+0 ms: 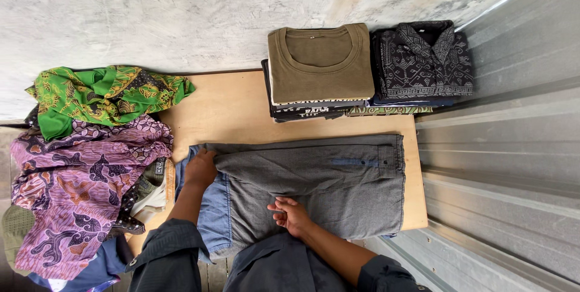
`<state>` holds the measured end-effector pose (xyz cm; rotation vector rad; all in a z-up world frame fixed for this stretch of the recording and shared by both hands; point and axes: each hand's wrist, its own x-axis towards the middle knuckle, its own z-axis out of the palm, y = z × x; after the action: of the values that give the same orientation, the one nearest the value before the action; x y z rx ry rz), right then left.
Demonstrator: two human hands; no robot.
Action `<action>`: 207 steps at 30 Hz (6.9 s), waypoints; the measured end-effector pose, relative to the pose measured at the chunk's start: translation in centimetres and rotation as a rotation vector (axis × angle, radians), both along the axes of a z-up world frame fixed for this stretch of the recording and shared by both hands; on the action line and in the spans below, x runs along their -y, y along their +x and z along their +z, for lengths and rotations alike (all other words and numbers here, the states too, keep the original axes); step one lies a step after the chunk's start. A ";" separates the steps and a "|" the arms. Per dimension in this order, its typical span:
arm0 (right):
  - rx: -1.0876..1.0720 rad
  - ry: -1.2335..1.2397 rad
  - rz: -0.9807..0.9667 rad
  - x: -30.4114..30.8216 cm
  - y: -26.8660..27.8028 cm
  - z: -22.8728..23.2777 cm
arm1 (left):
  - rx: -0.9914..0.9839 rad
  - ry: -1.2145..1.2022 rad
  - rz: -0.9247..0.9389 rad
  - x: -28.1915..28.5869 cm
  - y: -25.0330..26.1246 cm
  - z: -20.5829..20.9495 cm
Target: The person folds a gray shirt by laying it flat, folding the sleeves and sides inward, and then rolling or folding it into a compact rectangular shape.
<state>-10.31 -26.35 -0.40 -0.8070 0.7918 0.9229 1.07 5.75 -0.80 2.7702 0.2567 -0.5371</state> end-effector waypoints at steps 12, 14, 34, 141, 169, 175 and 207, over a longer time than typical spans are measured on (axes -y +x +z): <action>0.101 -0.361 -0.094 -2.2 0.6 0.9 | 0.093 -0.279 0.093 -1.7 0.6 -1.5; 0.160 -0.380 -0.072 -2.2 0.6 1.0 | 0.081 -0.303 0.109 -1.6 1.0 -1.4; 0.329 -0.686 0.544 -0.3 0.5 1.6 | 0.013 -0.111 0.119 0.0 1.1 -1.1; 0.956 -1.756 0.977 27.2 -0.9 2.6 | -0.109 0.210 -0.237 7.2 -16.9 2.9; -0.055 -0.895 -0.399 24.0 -7.6 7.2 | 0.097 -0.767 1.083 0.0 -18.8 3.1; -0.015 -0.977 -0.367 24.7 -8.5 7.9 | -0.188 -0.855 0.947 0.5 -20.5 3.1; 0.445 -0.694 -0.456 27.6 -5.7 10.4 | -0.311 -0.736 0.634 1.5 -25.0 4.2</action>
<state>-15.99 -53.99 9.96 -1.3053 0.8524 0.0266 -23.89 4.21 3.40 1.7618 0.7878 -0.7018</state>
